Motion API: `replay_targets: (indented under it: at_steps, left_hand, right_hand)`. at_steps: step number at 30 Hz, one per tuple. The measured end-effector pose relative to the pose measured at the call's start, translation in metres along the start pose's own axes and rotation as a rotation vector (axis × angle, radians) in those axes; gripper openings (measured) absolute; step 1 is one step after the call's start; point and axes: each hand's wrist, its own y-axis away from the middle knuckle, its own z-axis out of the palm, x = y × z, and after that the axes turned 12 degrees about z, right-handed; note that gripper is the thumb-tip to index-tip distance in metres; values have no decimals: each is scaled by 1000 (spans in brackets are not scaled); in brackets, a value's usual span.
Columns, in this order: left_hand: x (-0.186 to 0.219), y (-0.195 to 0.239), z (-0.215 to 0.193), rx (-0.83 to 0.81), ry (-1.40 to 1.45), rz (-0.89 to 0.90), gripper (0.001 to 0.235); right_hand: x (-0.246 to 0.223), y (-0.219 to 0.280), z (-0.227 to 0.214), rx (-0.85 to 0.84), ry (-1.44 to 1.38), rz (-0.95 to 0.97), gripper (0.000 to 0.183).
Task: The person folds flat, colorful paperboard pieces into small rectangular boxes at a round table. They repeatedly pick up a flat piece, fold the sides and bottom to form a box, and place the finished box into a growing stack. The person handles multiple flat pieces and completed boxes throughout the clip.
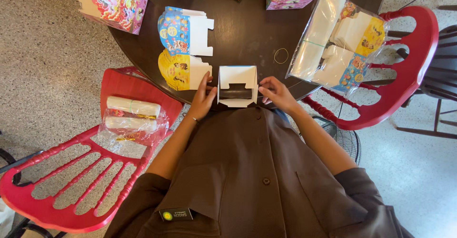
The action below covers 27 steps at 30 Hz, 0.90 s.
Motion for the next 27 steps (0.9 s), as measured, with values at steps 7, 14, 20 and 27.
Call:
replay_targets:
  at_steps: [7,14,20,27]
  left_hand:
    - [-18,-18,37,50,-167,87,73]
    - [-16,-28,36,2,-407,-26,95]
    - [-19,-36,31,-33,-406,-37,107]
    - [-3,-39,40,45,-458,-116,110]
  right_hand:
    - [12,-31,33,113,18,31,36]
    - [4,-35,43,222,16,-93,42]
    - [-3,-38,50,367,103,-161,45]
    - [-2,-39,50,402,43,-138,44]
